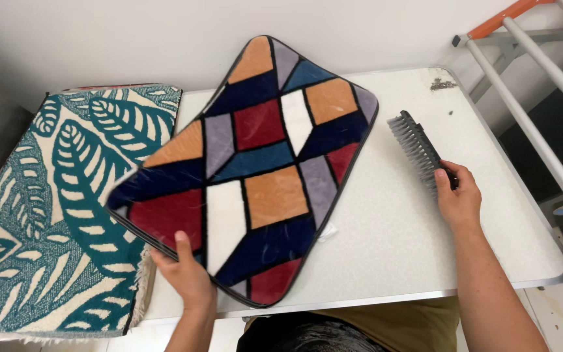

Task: The person uses a black brush to clean two small rugs placed on a white table. They brush the surface of a geometric-patterned rug, flip it over to brush the dark underside, and then repeat the process on a second dark floral-patterned rug. The person flips the rugs multiple times to ensure both sides are brushed.

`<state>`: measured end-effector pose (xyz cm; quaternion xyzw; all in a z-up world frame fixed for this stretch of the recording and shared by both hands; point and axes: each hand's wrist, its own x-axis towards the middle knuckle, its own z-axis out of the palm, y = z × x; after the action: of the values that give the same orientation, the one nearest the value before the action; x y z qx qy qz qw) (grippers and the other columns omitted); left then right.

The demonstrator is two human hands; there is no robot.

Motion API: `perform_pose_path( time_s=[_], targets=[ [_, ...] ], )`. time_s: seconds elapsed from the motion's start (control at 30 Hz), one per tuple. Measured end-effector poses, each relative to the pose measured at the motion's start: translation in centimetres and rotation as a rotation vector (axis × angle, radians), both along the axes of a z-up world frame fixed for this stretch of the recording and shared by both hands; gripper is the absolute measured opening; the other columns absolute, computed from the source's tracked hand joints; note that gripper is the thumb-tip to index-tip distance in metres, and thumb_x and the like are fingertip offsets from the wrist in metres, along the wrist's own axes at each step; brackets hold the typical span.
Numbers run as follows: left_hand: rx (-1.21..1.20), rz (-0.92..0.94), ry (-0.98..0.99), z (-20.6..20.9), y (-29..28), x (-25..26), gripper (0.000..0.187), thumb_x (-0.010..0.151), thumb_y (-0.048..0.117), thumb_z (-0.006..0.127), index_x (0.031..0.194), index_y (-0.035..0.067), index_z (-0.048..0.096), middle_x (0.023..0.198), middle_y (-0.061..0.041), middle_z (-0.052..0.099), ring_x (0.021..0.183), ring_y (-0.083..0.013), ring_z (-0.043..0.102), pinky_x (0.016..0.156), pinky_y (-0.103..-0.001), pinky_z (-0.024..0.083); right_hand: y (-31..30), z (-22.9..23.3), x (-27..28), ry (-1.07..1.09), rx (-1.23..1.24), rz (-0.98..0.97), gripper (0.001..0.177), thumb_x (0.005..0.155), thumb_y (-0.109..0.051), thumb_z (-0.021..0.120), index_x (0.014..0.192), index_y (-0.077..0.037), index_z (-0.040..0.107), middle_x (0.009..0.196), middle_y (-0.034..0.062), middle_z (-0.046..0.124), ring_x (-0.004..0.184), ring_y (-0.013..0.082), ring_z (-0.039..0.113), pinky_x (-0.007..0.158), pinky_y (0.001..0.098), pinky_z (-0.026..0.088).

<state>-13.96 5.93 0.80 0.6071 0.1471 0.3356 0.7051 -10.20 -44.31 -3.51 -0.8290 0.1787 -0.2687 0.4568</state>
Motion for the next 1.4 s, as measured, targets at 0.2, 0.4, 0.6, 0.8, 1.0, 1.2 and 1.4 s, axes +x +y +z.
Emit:
perform_pose_path(
  time_s=[0.2, 0.4, 0.6, 0.8, 1.0, 1.2, 1.4],
  targets=[
    [-0.749, -0.764, 0.232, -2.4, -1.2, -1.8, 0.048, 0.107, 0.032, 0.055, 0.125, -0.012, 0.053, 0.118, -0.022, 0.066, 0.111, -0.0315, 0.065, 0.096, -0.043, 0.052, 0.6, 0.9, -0.5, 0.044, -0.009, -0.025, 0.031, 0.106, -0.026, 0.063, 0.131, -0.008, 0.066, 0.12, 0.0053, 0.067, 0.1, 0.0138, 0.062, 0.085, 0.0302, 0.05],
    [-0.437, -0.836, 0.636, -3.6, 0.6, -3.8, 0.047, 0.105, 0.026, 0.058, 0.124, -0.017, 0.056, 0.109, -0.034, 0.064, 0.095, -0.0455, 0.064, 0.084, -0.053, 0.054, 0.4, 0.5, -0.4, 0.039, -0.002, -0.01, 0.03, 0.106, -0.027, 0.064, 0.131, -0.009, 0.067, 0.121, 0.0058, 0.066, 0.1, 0.0148, 0.062, 0.085, 0.031, 0.051],
    [-0.348, -0.579, 0.227, -6.2, -2.5, -7.8, 0.039, 0.101, 0.019, 0.056, 0.131, -0.006, 0.057, 0.126, -0.015, 0.066, 0.111, -0.0219, 0.064, 0.097, -0.036, 0.052, -0.2, -0.2, -0.2, 0.01, -0.047, -0.001, 0.031, 0.106, -0.025, 0.065, 0.131, -0.008, 0.066, 0.121, 0.0051, 0.066, 0.099, 0.013, 0.062, 0.084, 0.0301, 0.051],
    [-0.482, -0.99, 0.704, -1.4, -8.0, -8.1, 0.078, 0.105, 0.053, 0.03, 0.129, -0.018, 0.051, 0.109, -0.028, 0.079, 0.094, -0.0298, 0.074, 0.092, -0.039, 0.059, 0.5, 0.7, -0.9, -0.002, 0.045, 0.056, 0.029, 0.109, -0.022, 0.062, 0.135, -0.009, 0.066, 0.116, 0.0059, 0.066, 0.093, 0.0118, 0.058, 0.082, 0.0283, 0.05],
    [-0.55, -1.102, 0.96, 1.2, -9.3, -7.7, 0.073, 0.1, 0.059, 0.023, 0.138, -0.003, 0.029, 0.112, -0.03, 0.075, 0.095, -0.0288, 0.074, 0.095, -0.041, 0.057, 7.0, 5.9, -4.1, -0.109, -0.118, 0.705, 0.033, 0.099, -0.015, 0.064, 0.132, -0.01, 0.068, 0.12, 0.0071, 0.067, 0.109, 0.0182, 0.064, 0.095, 0.032, 0.052],
    [-0.666, -1.147, 0.872, -1.0, -8.4, -7.9, 0.073, 0.1, 0.052, 0.027, 0.137, -0.01, 0.04, 0.102, -0.027, 0.076, 0.09, -0.0278, 0.075, 0.091, -0.041, 0.057, 14.9, 8.6, -7.2, 0.248, -0.04, 1.146, 0.04, 0.095, -0.021, 0.067, 0.135, -0.018, 0.067, 0.117, 0.0092, 0.067, 0.105, 0.0243, 0.066, 0.092, 0.0391, 0.055],
    [-0.756, -1.072, 0.887, -2.3, -6.7, -8.3, 0.073, 0.102, 0.052, 0.036, 0.125, -0.016, 0.046, 0.087, -0.027, 0.072, 0.083, -0.0322, 0.072, 0.085, -0.044, 0.058, 10.7, 8.7, -1.7, 0.257, -0.421, 0.47, 0.041, 0.097, -0.025, 0.067, 0.137, -0.019, 0.065, 0.118, 0.0131, 0.063, 0.103, 0.0263, 0.064, 0.09, 0.0379, 0.054]
  ],
)
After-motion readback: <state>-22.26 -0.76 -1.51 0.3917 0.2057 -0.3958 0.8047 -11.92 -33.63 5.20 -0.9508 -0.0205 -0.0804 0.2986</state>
